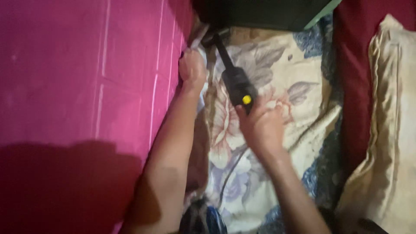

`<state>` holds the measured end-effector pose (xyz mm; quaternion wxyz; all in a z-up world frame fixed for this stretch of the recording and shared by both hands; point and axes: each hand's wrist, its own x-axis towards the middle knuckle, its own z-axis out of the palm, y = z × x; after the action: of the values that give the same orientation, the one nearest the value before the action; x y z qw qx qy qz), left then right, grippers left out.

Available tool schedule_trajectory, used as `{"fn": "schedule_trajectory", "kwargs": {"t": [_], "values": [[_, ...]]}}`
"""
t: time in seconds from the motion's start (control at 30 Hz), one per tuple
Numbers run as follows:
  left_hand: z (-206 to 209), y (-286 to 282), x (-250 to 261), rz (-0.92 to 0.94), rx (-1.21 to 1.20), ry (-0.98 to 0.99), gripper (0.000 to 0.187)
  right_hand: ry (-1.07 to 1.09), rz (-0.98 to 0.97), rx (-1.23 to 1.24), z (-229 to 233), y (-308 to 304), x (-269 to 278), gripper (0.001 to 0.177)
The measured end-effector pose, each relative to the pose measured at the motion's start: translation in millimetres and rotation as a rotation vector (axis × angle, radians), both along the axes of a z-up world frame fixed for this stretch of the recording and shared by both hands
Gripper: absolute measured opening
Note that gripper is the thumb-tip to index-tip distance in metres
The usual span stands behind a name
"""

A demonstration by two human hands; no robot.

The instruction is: Use a handheld vacuum cleaner nozzle to clean a patterned blanket and a blue rug on the floor.

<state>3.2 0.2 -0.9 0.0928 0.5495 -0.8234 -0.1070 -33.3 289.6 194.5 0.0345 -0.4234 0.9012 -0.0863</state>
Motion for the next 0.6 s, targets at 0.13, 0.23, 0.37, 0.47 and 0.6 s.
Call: {"fn": "schedule_trajectory", "kwargs": {"t": [0.13,0.23,0.37,0.47,0.6], "values": [[25,15,3,-0.017,-0.059,0.113,0.026,-0.387,-0.111,0.282,102,24,-17,0.050],[16,18,7,-0.034,-0.058,0.042,0.024,-0.414,-0.208,0.334,131,40,-26,0.051],[38,26,13,-0.090,-0.048,0.078,0.020,-0.365,-0.226,0.134,106,15,-36,0.050],[50,37,22,-0.117,0.008,0.065,0.024,-0.359,-0.174,-0.007,64,3,-35,0.051],[49,46,26,-0.016,0.030,0.183,0.035,-0.374,-0.102,0.151,64,50,-11,0.051]]}}
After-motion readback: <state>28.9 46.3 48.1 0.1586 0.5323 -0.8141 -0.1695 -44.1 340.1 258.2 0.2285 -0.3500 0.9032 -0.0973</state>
